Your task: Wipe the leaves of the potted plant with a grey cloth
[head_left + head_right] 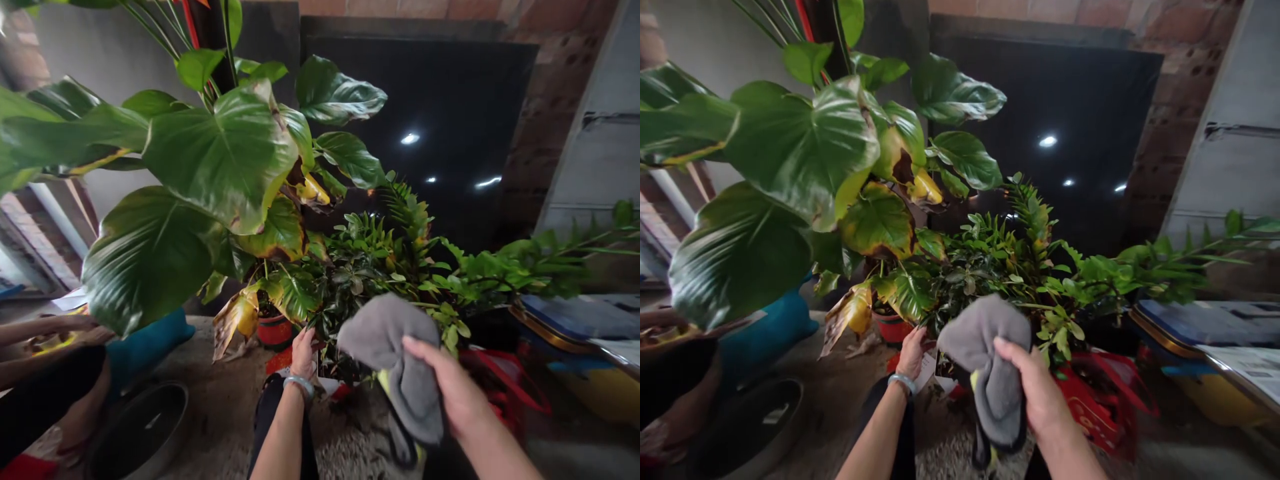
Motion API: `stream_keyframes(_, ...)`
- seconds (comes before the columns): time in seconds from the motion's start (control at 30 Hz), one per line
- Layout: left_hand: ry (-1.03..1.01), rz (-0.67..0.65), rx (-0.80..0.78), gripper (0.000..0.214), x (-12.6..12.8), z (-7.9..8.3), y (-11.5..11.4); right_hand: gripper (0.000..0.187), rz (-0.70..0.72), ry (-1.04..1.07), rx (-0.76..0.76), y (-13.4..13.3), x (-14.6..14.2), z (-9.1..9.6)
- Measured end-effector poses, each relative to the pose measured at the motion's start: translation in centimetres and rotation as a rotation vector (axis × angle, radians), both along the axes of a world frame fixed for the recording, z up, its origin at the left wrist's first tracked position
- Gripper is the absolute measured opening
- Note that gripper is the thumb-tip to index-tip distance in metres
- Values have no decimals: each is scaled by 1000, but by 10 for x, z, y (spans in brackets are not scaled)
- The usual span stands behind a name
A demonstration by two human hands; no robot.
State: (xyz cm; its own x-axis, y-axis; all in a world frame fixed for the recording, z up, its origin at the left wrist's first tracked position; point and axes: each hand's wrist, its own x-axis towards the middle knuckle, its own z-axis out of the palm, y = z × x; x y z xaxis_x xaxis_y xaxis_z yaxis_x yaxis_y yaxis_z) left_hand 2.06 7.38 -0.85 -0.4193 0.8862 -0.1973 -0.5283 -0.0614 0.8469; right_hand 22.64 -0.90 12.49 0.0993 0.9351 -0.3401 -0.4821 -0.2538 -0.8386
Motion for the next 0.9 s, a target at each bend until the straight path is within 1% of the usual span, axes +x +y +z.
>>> stream_keyframes(0.07,8,-14,-2,28,0,1,0,33,-146,25,155,26,5,27)
stream_keyframes(0.1,9,-14,-1,28,0,1,0,32,-207,54,190,40,7,36)
stream_keyframes(0.13,9,-11,0,28,0,1,-1,30,-238,90,179,54,9,42)
stream_keyframes(0.17,6,-7,1,28,1,2,-1,27,-237,128,126,64,9,42)
stream_keyframes(0.2,2,-2,3,28,1,2,-1,23,-218,159,57,70,9,38)
stream_keyframes(0.23,-3,4,4,28,1,2,-1,19,-196,180,-18,70,8,30)
stream_keyframes(0.3,-15,17,4,30,1,1,-1,16,-170,198,-146,56,5,6)
stream_keyframes(0.37,-14,31,-1,33,0,-1,0,16,-142,224,-251,28,0,-15)
stream_keyframes(0.4,-10,36,-4,35,0,-2,0,16,-93,245,-309,13,-3,-21)
stream_keyframes(0.43,-4,38,-8,37,0,-3,1,17,-46,262,-364,0,-5,-23)
stream_keyframes(0.47,1,37,-11,38,-1,-4,2,18,1,270,-407,-10,-7,-19)
stream_keyframes(0.5,5,34,-13,39,-1,-4,2,20,39,273,-421,-14,-7,-11)
stream_keyframes(0.53,7,30,-15,38,-1,-4,3,21,54,272,-387,-14,-7,1)
stream_keyframes(0.57,9,26,-16,37,0,-4,3,23,44,271,-298,-8,-6,14)
stream_keyframes(0.63,11,21,-17,35,0,-3,2,28,-35,277,-35,15,-2,39)
stream_keyframes(0.67,12,20,-18,35,1,-3,2,29,-87,287,78,29,1,47)
stream_keyframes(0.7,10,22,-18,35,1,-3,2,29,-120,303,132,42,2,51)
stream_keyframes(0.73,8,24,-16,36,1,-3,1,28,-135,318,114,51,3,51)
stream_keyframes(0.8,4,35,-13,36,0,-4,1,22,-136,327,-53,56,-1,39)
stream_keyframes(0.83,2,41,-12,36,0,-4,1,18,-138,318,-149,51,-5,29)
stream_keyframes(0.9,-4,42,-14,37,-1,-5,1,12,-130,294,-303,29,-15,11)
